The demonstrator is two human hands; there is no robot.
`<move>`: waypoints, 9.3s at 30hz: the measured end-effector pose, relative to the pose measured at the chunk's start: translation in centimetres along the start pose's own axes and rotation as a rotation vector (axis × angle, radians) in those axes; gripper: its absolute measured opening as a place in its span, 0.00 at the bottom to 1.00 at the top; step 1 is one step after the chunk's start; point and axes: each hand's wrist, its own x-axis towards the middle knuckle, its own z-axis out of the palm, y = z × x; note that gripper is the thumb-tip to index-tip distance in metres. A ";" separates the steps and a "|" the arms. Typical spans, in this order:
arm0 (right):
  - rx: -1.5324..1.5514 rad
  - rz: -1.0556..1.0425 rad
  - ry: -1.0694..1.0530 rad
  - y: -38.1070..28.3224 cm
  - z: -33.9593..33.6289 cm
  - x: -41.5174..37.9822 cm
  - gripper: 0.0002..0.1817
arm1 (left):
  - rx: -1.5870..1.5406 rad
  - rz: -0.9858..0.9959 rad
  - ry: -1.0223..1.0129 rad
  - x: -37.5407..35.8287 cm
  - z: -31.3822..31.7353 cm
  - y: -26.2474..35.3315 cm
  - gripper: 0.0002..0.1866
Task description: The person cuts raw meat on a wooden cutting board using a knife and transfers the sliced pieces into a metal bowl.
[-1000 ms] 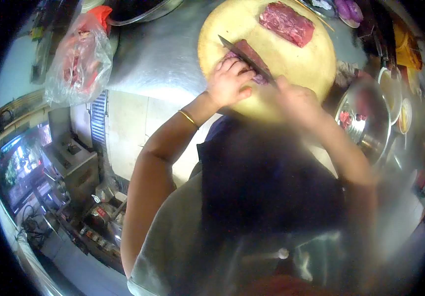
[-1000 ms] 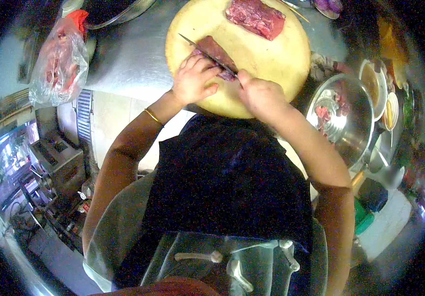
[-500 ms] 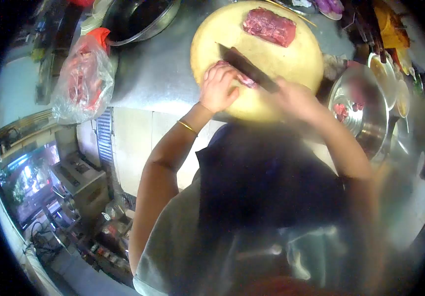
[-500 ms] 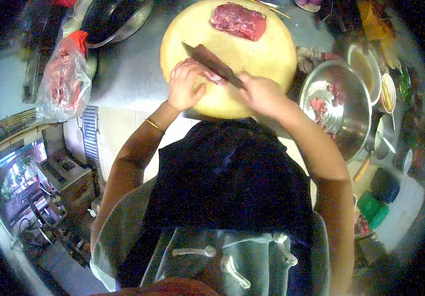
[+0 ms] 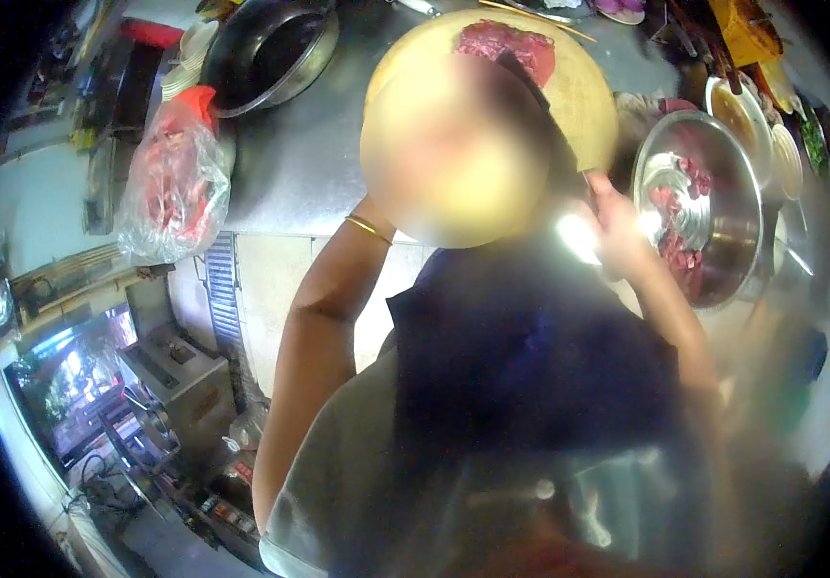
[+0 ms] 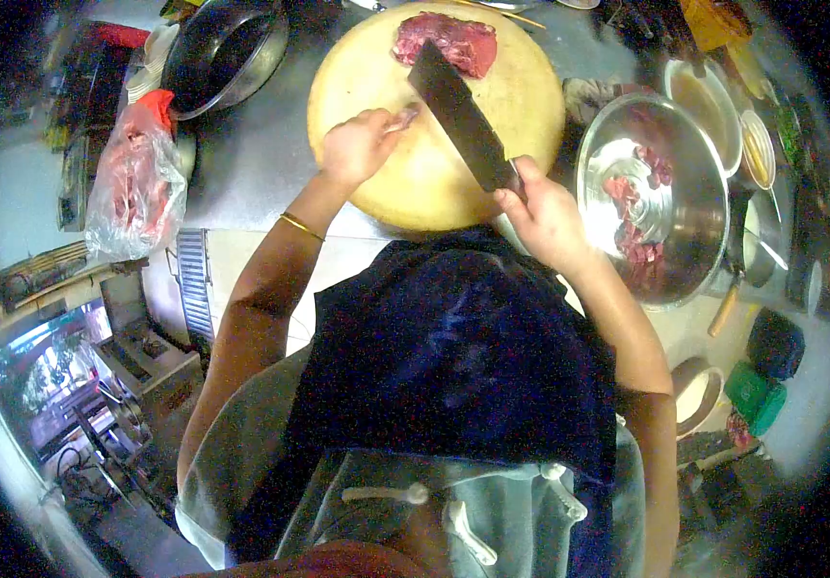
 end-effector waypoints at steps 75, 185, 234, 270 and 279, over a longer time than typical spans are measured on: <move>-0.259 -0.151 -0.205 -4.6 4.3 4.5 0.14 | -0.121 0.012 0.513 -4.7 5.0 -3.5 0.07; 0.688 0.591 1.074 2.4 0.7 -20.4 0.07 | -1.182 0.504 -0.285 6.8 0.9 17.2 0.14; 0.122 0.162 0.057 2.1 0.1 -4.1 0.13 | -0.834 0.008 0.091 -3.8 3.4 -1.5 0.16; 0.028 0.278 0.082 0.7 0.8 -4.3 0.17 | -0.041 0.420 -0.100 -5.2 2.6 -4.3 0.35; -0.203 -0.022 -0.023 -4.0 2.9 -0.6 0.16 | -0.134 0.640 0.101 -5.7 1.5 -4.7 0.24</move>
